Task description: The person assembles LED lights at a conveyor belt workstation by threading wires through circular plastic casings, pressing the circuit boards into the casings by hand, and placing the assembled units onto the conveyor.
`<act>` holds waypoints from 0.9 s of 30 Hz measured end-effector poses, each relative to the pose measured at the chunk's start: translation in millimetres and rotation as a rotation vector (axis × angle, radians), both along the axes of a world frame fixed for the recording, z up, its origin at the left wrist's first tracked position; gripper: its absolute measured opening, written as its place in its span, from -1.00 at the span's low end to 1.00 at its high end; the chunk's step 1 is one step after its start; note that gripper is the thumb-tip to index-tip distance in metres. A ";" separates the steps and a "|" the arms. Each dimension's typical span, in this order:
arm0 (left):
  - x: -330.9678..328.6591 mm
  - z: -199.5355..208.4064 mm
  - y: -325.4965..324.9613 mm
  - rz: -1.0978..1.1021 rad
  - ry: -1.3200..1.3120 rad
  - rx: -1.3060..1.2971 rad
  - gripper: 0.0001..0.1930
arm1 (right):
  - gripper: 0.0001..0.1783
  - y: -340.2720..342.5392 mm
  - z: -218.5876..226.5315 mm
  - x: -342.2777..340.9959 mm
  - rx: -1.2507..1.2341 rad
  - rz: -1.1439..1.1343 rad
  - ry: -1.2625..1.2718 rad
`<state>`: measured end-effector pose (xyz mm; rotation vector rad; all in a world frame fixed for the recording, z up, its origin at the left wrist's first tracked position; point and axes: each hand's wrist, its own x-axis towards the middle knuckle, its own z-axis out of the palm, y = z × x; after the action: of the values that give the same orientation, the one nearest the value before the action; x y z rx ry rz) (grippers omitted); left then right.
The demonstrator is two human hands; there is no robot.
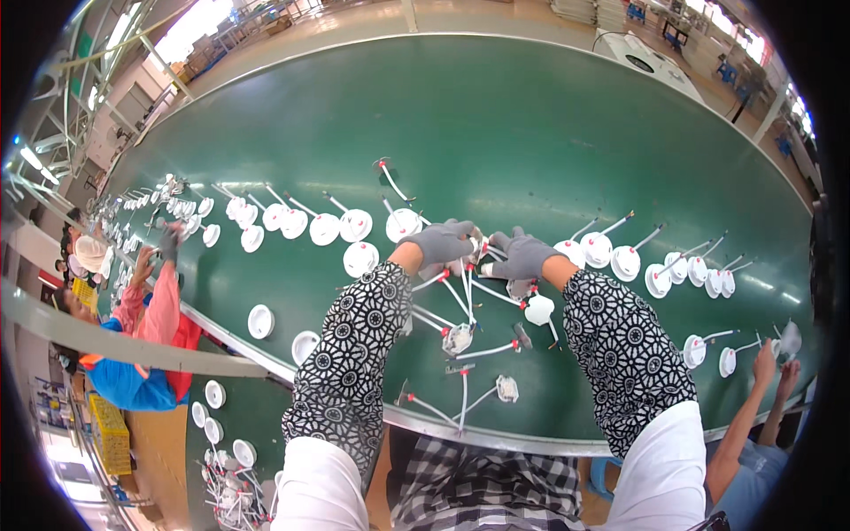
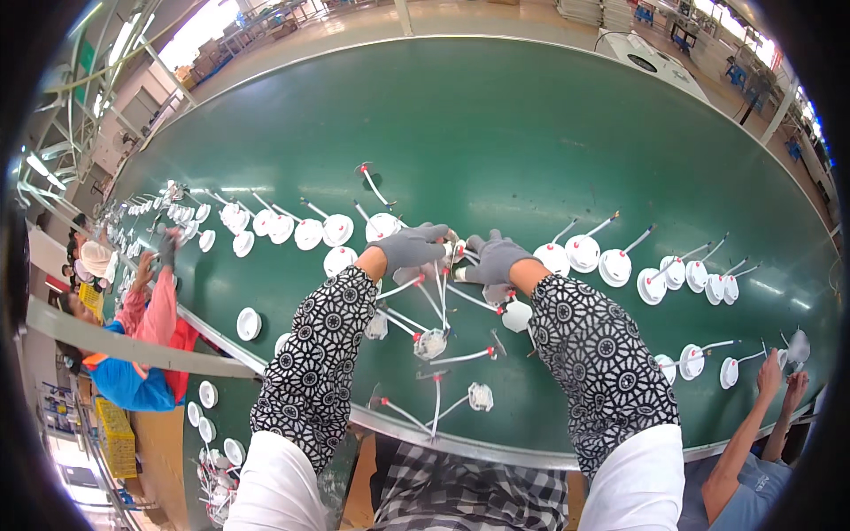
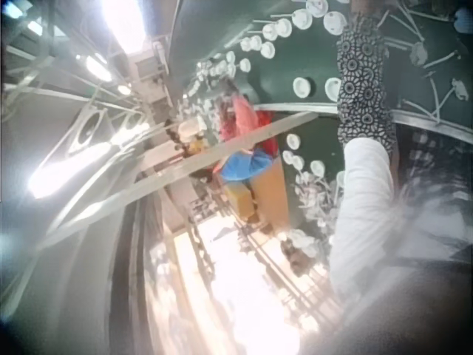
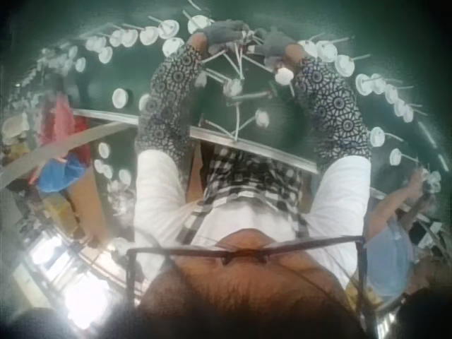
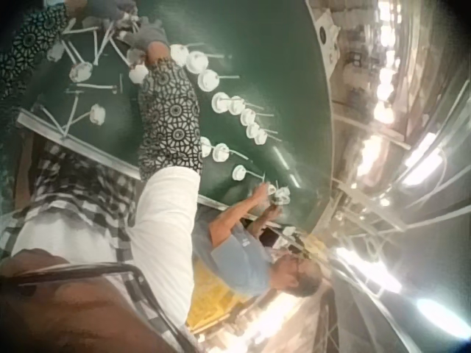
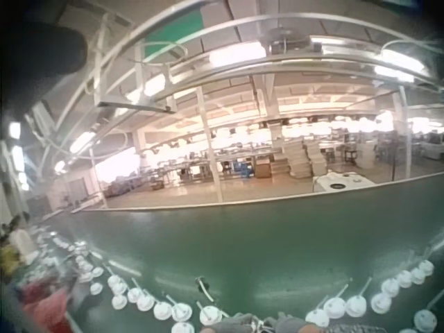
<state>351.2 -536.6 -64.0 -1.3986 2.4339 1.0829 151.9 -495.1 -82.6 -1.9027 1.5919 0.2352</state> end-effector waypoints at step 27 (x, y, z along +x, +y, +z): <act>80.4 -27.3 203.8 0.120 0.061 -0.410 0.13 | 0.07 107.1 -20.8 31.7 -0.111 0.125 -0.045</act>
<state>431.6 -332.8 -91.3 -1.6633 2.7602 0.6761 183.6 -388.0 -103.5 -2.0809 1.4861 0.1580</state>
